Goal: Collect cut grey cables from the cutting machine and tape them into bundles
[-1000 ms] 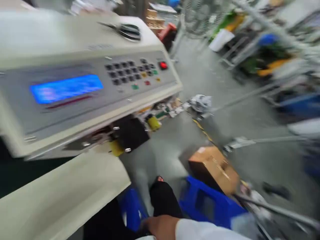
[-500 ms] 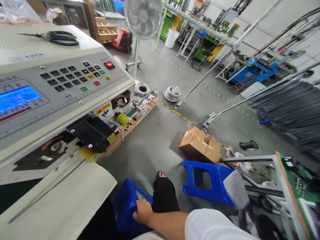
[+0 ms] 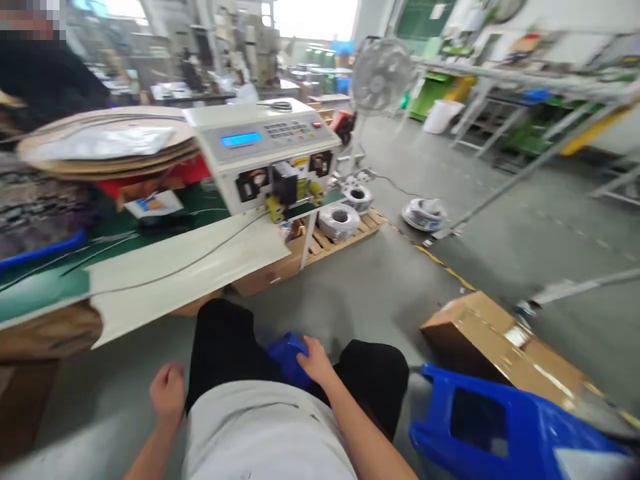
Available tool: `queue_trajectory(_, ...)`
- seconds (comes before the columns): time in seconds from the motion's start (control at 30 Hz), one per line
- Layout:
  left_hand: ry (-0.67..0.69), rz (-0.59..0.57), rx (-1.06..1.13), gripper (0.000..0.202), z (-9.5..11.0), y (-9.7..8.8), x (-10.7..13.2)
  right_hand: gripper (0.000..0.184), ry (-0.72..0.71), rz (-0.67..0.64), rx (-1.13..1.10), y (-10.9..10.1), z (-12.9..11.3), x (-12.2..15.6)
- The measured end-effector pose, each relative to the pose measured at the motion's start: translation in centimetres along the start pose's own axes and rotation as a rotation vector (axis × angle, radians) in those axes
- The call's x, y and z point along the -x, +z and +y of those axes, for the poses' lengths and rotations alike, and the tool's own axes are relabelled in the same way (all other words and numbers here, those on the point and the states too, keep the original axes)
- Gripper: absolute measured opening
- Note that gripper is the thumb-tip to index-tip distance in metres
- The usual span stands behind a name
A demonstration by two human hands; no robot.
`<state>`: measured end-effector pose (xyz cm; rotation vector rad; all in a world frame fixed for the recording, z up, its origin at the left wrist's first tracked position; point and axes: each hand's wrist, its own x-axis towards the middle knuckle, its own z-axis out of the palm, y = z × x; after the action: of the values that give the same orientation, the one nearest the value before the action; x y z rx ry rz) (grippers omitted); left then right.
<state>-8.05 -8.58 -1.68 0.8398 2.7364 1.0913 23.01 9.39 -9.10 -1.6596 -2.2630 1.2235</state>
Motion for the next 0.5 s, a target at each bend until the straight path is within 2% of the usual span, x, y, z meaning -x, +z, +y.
queue_trajectory(0.07,0.157,-0.001,0.046,0.026,1.1,-1.7,-0.9,0.056,-0.109,0.052,-0.136,-2.0,-1.4,-0.5)
queue_trajectory(0.1,0.351,-0.04,0.087,0.026,2.7,-2.2,-1.8,0.055,-0.157,0.076,-0.215,-2.8,-2.2,-0.9)
queue_trajectory(0.17,0.693,-0.058,0.072,0.023,7.2,-2.4,-3.9,0.052,-0.225,0.119,-0.384,-3.9,-3.2,-1.6)
queue_trajectory(0.23,0.857,0.022,-0.011,0.021,12.6,-1.9,-5.7,0.049,-0.246,0.152,-0.519,-4.0,-3.3,-2.4)
queue_trajectory(0.3,0.882,0.148,-0.09,0.023,17.1,-0.9,-7.2,0.046,-0.22,0.179,-0.583,-3.4,-2.5,-3.2)
queue_trajectory(0.37,0.833,0.241,-0.166,0.029,19.8,0.0,-8.8,0.041,-0.153,0.186,-0.556,-2.5,-1.6,-4.2)
queue_trajectory(0.43,0.751,0.268,-0.246,0.04,20.8,0.5,-10.4,0.037,-0.104,0.179,-0.494,-1.8,-1.4,-5.1)
queue_trajectory(0.5,0.679,0.237,-0.31,0.049,21.0,0.5,-11.5,0.037,-0.104,0.164,-0.463,-1.4,-2.1,-5.2)
